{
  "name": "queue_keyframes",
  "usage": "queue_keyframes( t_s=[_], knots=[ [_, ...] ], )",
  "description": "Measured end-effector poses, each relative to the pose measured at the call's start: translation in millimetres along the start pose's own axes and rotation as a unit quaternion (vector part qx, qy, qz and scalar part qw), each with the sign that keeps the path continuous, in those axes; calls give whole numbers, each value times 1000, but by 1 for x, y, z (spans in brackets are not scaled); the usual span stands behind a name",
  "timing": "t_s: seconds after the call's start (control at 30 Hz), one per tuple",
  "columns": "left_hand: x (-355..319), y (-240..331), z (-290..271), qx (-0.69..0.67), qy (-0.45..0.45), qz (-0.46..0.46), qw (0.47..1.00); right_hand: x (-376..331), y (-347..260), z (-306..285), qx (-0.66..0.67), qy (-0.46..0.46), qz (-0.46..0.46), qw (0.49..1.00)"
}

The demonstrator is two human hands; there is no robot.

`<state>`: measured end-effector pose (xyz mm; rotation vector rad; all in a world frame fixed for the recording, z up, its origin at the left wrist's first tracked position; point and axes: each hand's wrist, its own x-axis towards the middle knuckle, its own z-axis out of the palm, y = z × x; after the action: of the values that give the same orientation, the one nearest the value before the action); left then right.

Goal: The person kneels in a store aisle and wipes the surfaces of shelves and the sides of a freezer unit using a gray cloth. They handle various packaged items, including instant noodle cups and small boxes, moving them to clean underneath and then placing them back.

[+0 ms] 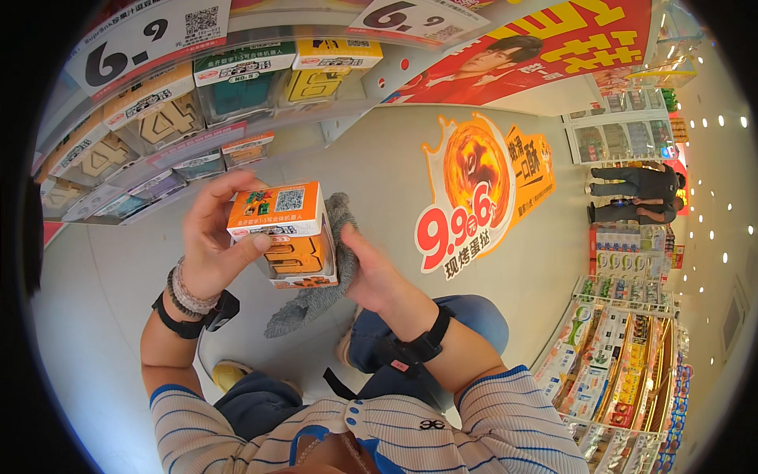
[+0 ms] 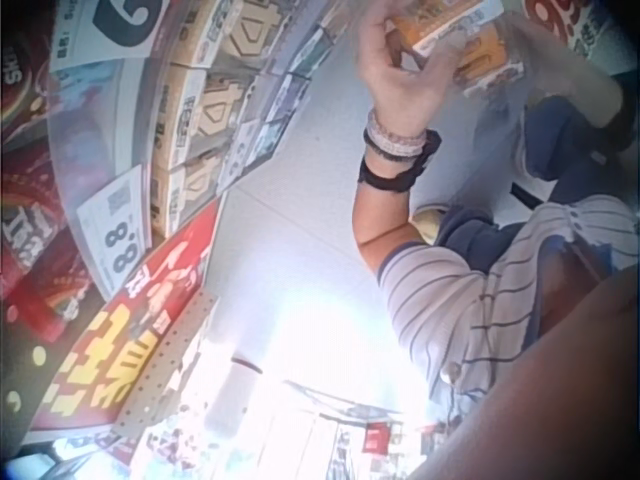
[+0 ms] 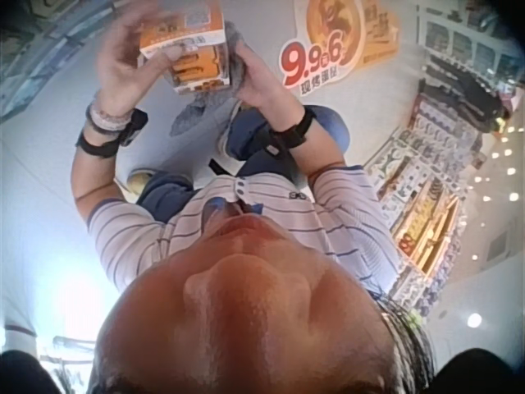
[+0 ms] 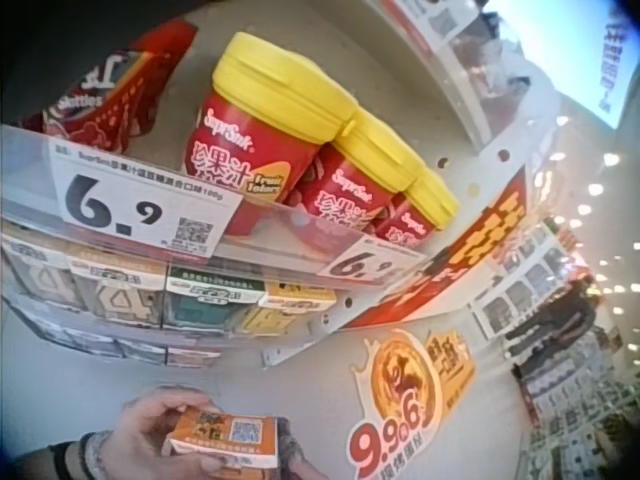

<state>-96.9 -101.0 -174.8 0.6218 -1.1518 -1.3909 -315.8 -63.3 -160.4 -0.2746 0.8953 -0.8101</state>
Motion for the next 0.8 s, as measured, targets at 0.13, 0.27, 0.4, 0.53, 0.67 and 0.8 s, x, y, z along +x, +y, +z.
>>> queue_keyframes(
  t_s=[0.13,0.27,0.4,0.53,0.67,0.8],
  knots=[
    [-1,-6,-12,129,-78,12,988,-1,-1,-5,-251,128,-52,958],
    [-11,-24,-18,275,-114,68,952,4,-3,-2,-196,274,-198,921],
    [-29,-71,-22,426,-163,3,890,0,-10,-5,-162,261,-206,929],
    [-49,-129,-40,560,-188,-10,807,-2,-10,-1,-141,247,-206,936],
    [-57,-158,-53,613,-227,-11,757,-4,-6,5,-152,226,-205,940],
    [-57,-167,-57,629,-250,-14,736,-4,-6,4,-143,212,-200,946]
  ],
)
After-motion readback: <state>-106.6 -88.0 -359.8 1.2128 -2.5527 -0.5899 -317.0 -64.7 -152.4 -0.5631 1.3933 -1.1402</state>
